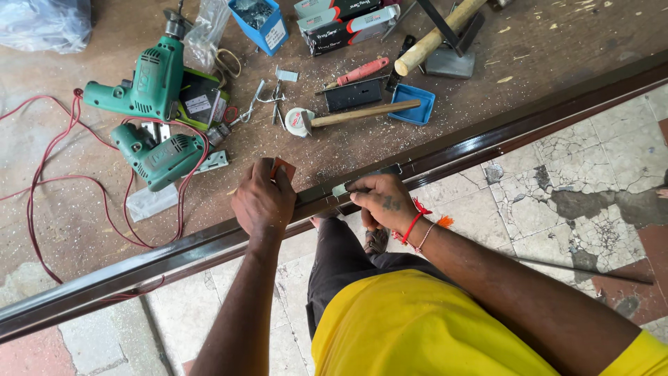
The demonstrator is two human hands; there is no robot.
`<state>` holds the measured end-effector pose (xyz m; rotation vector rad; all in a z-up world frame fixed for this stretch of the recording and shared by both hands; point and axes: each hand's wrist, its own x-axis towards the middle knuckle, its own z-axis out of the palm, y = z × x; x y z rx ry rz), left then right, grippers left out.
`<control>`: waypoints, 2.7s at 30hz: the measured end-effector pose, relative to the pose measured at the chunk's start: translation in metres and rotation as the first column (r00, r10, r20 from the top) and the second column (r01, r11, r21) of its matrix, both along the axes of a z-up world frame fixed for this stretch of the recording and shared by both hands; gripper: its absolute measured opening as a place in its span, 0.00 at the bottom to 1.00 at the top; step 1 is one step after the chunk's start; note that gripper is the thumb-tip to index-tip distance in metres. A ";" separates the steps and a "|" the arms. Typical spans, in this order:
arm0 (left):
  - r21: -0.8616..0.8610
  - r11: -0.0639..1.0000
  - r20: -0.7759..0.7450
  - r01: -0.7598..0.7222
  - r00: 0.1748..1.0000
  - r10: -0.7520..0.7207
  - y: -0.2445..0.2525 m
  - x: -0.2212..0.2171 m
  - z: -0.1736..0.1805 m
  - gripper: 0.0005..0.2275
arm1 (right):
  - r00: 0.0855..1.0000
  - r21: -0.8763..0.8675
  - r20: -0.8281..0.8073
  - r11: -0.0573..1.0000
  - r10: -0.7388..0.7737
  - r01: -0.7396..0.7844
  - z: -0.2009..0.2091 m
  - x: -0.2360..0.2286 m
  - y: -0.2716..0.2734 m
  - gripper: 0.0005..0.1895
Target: The person installs a lock mechanism into a metal frame using a hammer and a screwdriver. They position the lock, tap it into place with a hammer, and then tighten screws with a screwdriver.
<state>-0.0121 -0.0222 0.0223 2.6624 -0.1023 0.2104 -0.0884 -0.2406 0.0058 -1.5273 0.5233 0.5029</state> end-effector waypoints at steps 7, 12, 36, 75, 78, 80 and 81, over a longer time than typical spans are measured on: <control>-0.003 1.000 -0.029 -0.001 1.000 0.001 -0.001 0.001 0.000 0.06 | 1.000 0.003 -0.010 1.000 -0.012 0.012 0.000 0.000 0.000 0.11; 0.023 1.000 -0.065 0.000 0.998 0.001 0.000 0.002 0.002 0.06 | 1.000 0.002 0.005 1.000 -0.001 0.001 0.001 0.001 0.001 0.11; 0.005 1.000 -0.065 0.013 0.998 -0.013 0.002 0.002 -0.001 0.05 | 0.973 0.045 -0.210 0.994 -0.093 0.105 0.007 0.010 0.004 0.13; -0.010 1.000 -0.003 0.009 1.000 -0.009 0.004 -0.002 -0.003 0.04 | 0.895 -0.104 -0.374 0.970 -0.243 0.220 -0.021 0.020 0.019 0.11; -0.033 0.999 -0.003 0.014 1.000 -0.014 0.003 0.000 -0.004 0.04 | 0.912 -0.145 -0.339 0.970 -0.232 0.193 -0.017 0.022 0.011 0.10; -0.043 0.999 -0.016 0.018 1.000 -0.019 0.004 -0.001 -0.004 0.04 | 0.950 -0.197 -0.288 0.978 -0.119 0.062 -0.008 0.019 0.004 0.19; -0.036 0.999 0.000 0.019 1.000 -0.019 0.006 -0.001 -0.004 0.04 | 0.963 -0.224 -0.264 0.975 -0.057 -0.003 -0.003 0.018 0.002 0.24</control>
